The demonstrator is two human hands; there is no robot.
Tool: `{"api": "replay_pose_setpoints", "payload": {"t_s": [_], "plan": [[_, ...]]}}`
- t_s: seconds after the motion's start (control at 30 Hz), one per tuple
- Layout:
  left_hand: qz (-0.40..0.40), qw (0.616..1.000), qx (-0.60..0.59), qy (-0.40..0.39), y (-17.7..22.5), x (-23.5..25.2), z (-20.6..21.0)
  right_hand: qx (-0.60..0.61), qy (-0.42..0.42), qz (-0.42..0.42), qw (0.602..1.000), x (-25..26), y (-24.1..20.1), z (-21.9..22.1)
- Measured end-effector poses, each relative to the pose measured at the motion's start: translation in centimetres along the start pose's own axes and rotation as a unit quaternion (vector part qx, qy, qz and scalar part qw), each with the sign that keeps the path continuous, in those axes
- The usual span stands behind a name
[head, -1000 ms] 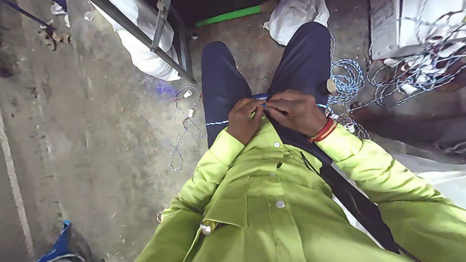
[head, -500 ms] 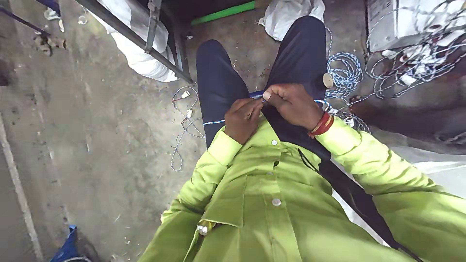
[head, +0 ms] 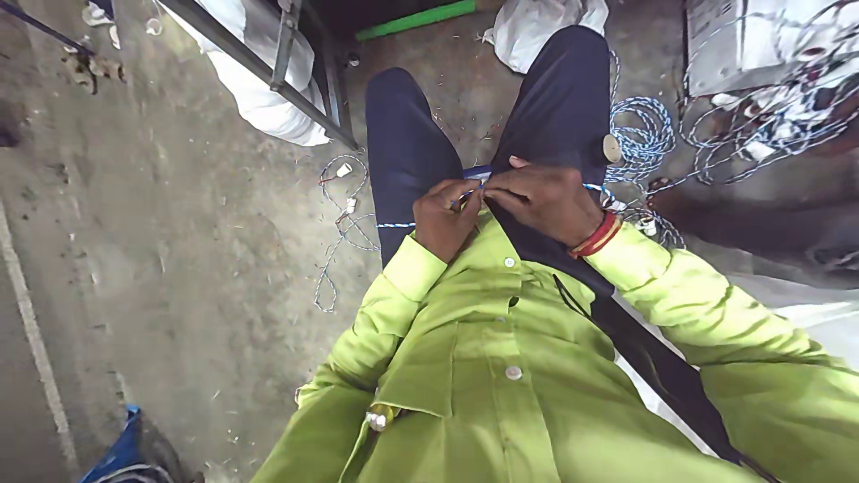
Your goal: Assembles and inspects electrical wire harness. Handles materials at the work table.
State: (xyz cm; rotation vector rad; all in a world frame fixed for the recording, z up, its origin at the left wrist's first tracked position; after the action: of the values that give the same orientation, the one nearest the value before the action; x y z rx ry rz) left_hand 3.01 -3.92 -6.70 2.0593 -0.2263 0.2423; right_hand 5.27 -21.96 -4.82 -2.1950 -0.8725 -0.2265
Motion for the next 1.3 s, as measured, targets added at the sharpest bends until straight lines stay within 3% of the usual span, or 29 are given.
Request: {"api": "replay_pose_setpoints", "payload": {"t_s": [0.17,0.27,0.4,0.53,0.63,0.93,1.1,1.3], "plan": [[0.020,0.999,0.034,-0.003,0.2,-0.1,0.2,0.030,-0.064,0.119,0.990,0.4,0.1,0.1],[0.007,1.000,-0.004,0.002,-0.1,0.0,0.1,0.090,-0.093,0.162,0.978,1.0,0.5,-0.7],[-0.124,0.983,-0.135,-0.025,-0.4,0.4,-0.5,0.140,-0.090,0.130,0.978,1.5,2.0,-3.1],[-0.156,0.975,-0.159,-0.026,-0.7,0.5,-0.4,0.069,-0.098,0.091,0.989,1.0,2.2,-4.9],[-0.169,0.974,-0.149,-0.030,-0.5,0.6,-0.4,0.048,-0.088,0.071,0.992,0.6,2.2,-3.8],[-0.115,0.984,-0.119,-0.068,0.2,0.4,-0.2,-0.009,-0.127,0.048,0.991,1.1,2.0,-2.0],[-0.089,0.982,-0.150,-0.067,0.3,0.8,-0.9,0.010,-0.060,0.027,0.998,1.1,1.7,-1.6],[-0.091,0.972,-0.174,-0.126,1.8,0.7,-3.1,0.024,0.022,0.019,0.999,1.0,0.7,-1.2]]}}
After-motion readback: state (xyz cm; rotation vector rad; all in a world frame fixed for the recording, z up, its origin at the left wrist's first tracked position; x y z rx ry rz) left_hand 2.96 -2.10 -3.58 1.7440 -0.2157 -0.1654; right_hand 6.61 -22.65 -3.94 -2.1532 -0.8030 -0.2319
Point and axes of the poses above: each hand's wrist, its own x-axis towards the middle knuckle, its own z-axis out of the palm, y = z × x, the point moved 3 cm from there along x, towards the middle knuckle, and after that the axes turned 1 degree about -x, right-handed, at the moved point
